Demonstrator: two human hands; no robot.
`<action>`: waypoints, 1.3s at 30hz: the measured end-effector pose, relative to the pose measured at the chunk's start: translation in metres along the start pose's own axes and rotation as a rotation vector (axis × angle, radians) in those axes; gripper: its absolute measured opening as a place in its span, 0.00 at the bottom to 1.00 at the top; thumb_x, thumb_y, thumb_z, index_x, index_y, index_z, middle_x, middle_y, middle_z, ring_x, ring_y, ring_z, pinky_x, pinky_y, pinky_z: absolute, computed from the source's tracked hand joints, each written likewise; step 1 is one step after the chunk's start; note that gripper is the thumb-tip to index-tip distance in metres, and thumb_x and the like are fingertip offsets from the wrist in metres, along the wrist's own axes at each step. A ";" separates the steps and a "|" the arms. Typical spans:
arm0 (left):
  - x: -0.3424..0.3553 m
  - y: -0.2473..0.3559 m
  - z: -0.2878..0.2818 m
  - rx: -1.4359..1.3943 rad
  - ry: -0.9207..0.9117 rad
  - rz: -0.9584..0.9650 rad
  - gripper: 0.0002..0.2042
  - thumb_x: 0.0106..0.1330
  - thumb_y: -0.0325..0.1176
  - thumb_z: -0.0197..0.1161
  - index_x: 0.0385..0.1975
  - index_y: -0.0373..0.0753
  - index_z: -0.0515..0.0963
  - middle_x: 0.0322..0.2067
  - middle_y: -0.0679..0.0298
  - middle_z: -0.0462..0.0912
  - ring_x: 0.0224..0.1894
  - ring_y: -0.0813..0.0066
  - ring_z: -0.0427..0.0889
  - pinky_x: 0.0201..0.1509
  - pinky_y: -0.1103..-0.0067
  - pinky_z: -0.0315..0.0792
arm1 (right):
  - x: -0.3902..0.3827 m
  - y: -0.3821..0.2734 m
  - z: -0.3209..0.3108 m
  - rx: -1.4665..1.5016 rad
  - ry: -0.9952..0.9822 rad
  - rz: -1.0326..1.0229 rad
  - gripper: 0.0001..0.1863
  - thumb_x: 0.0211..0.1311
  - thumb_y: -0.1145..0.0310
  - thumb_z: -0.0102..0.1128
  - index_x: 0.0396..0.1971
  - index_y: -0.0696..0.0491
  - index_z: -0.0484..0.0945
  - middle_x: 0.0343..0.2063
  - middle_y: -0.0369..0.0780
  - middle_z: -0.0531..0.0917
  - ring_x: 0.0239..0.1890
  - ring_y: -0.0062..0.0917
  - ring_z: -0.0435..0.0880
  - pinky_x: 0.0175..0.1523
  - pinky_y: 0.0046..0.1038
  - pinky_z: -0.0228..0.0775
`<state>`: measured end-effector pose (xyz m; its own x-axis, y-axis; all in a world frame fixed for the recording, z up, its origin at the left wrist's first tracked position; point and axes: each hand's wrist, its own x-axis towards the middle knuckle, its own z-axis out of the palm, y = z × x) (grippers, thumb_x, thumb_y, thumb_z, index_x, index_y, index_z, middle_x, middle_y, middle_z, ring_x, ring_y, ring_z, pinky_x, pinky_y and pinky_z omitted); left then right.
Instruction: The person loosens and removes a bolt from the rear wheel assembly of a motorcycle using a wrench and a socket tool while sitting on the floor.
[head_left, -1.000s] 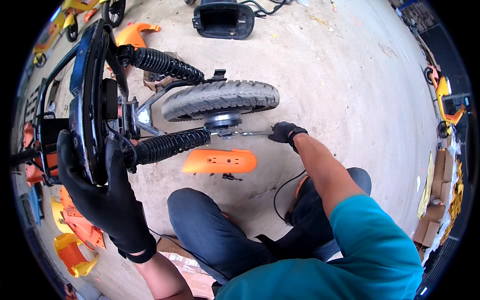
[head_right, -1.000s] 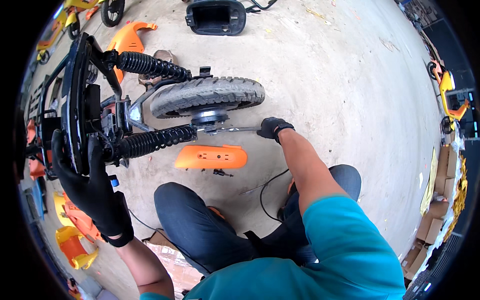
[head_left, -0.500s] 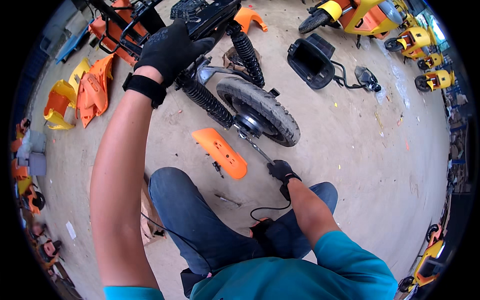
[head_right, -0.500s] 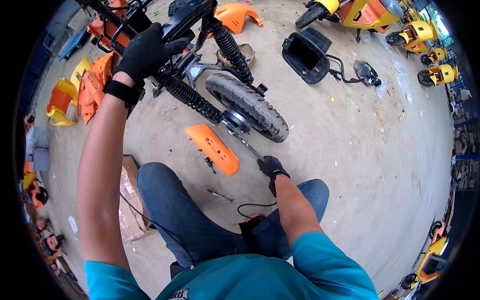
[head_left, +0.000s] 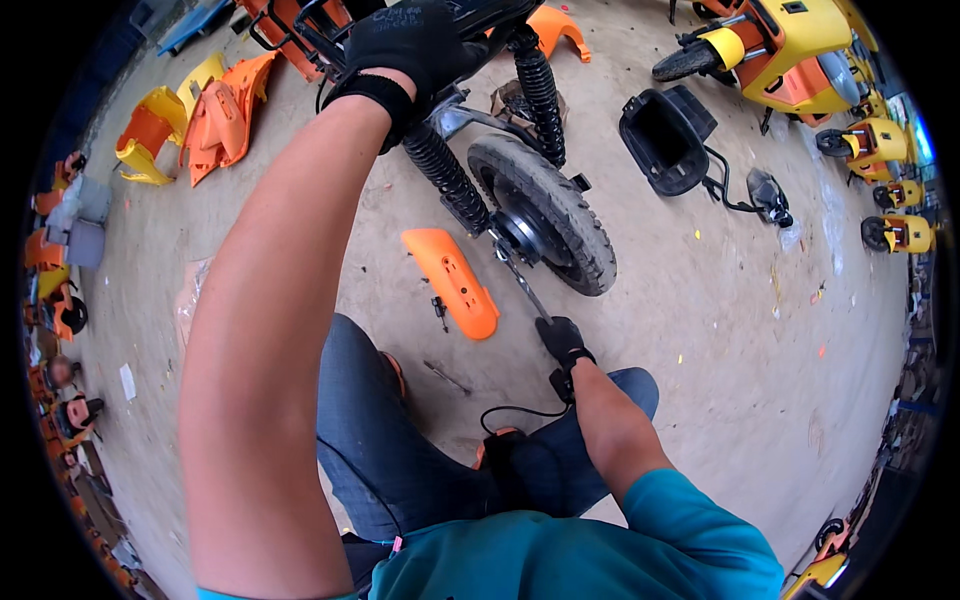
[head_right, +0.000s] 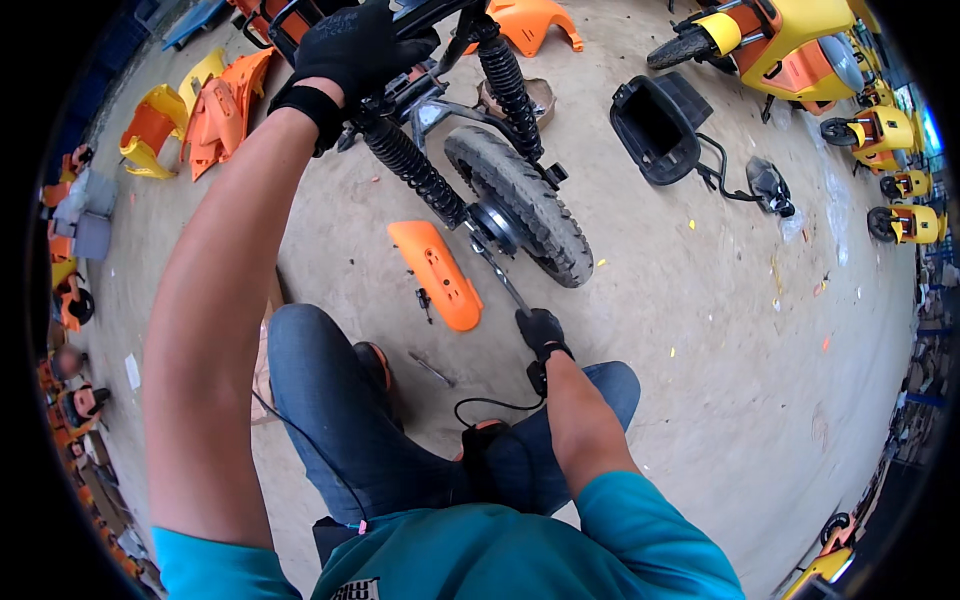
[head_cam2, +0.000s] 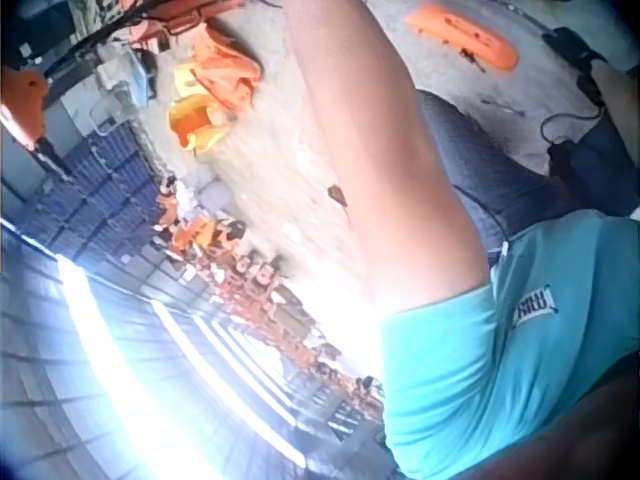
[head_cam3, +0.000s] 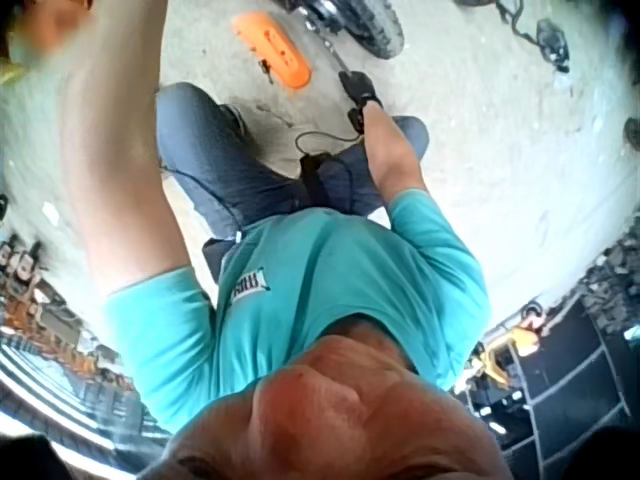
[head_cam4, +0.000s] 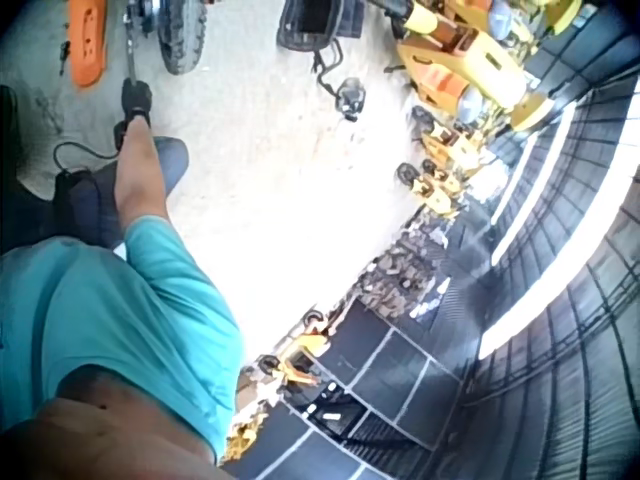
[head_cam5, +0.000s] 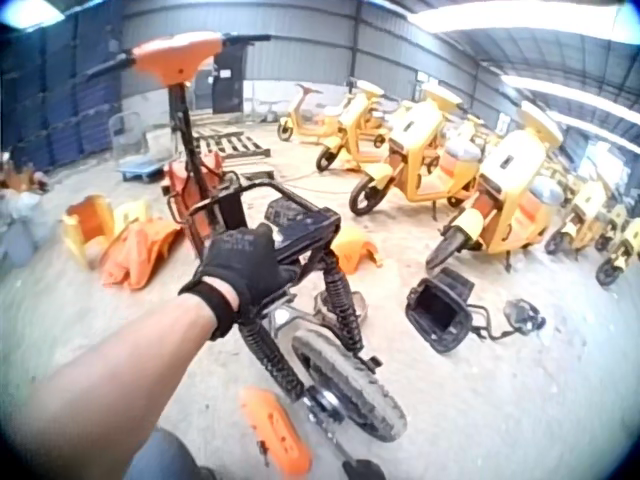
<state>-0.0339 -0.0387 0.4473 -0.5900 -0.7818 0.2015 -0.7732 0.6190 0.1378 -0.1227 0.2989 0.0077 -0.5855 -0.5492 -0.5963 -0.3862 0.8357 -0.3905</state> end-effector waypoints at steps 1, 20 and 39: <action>-0.003 -0.003 -0.010 -0.002 0.006 -0.022 0.28 0.56 0.56 0.60 0.42 0.34 0.78 0.34 0.47 0.84 0.39 0.53 0.84 0.45 0.65 0.76 | 0.002 -0.010 0.004 0.001 0.010 -0.028 0.26 0.57 0.43 0.52 0.33 0.53 0.84 0.32 0.51 0.84 0.41 0.46 0.82 0.47 0.44 0.71; 0.011 -0.032 0.021 -0.282 -0.062 0.089 0.14 0.59 0.40 0.56 0.39 0.39 0.80 0.37 0.50 0.84 0.42 0.56 0.84 0.46 0.66 0.77 | -0.044 -0.046 -0.042 -0.145 -0.144 0.198 0.28 0.54 0.46 0.55 0.37 0.59 0.82 0.36 0.53 0.83 0.42 0.44 0.83 0.46 0.40 0.73; 0.029 -0.029 -0.002 -0.314 -0.049 0.103 0.15 0.63 0.37 0.52 0.44 0.41 0.81 0.42 0.52 0.84 0.46 0.57 0.83 0.51 0.68 0.76 | -0.074 -0.044 -0.079 -0.192 -0.084 -0.040 0.28 0.60 0.46 0.54 0.31 0.61 0.78 0.22 0.49 0.82 0.25 0.39 0.82 0.34 0.37 0.72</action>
<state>-0.0279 -0.0795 0.4506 -0.6774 -0.7122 0.1842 -0.6041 0.6815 0.4130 -0.1186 0.3029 0.1239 -0.5082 -0.5734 -0.6426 -0.5413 0.7930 -0.2795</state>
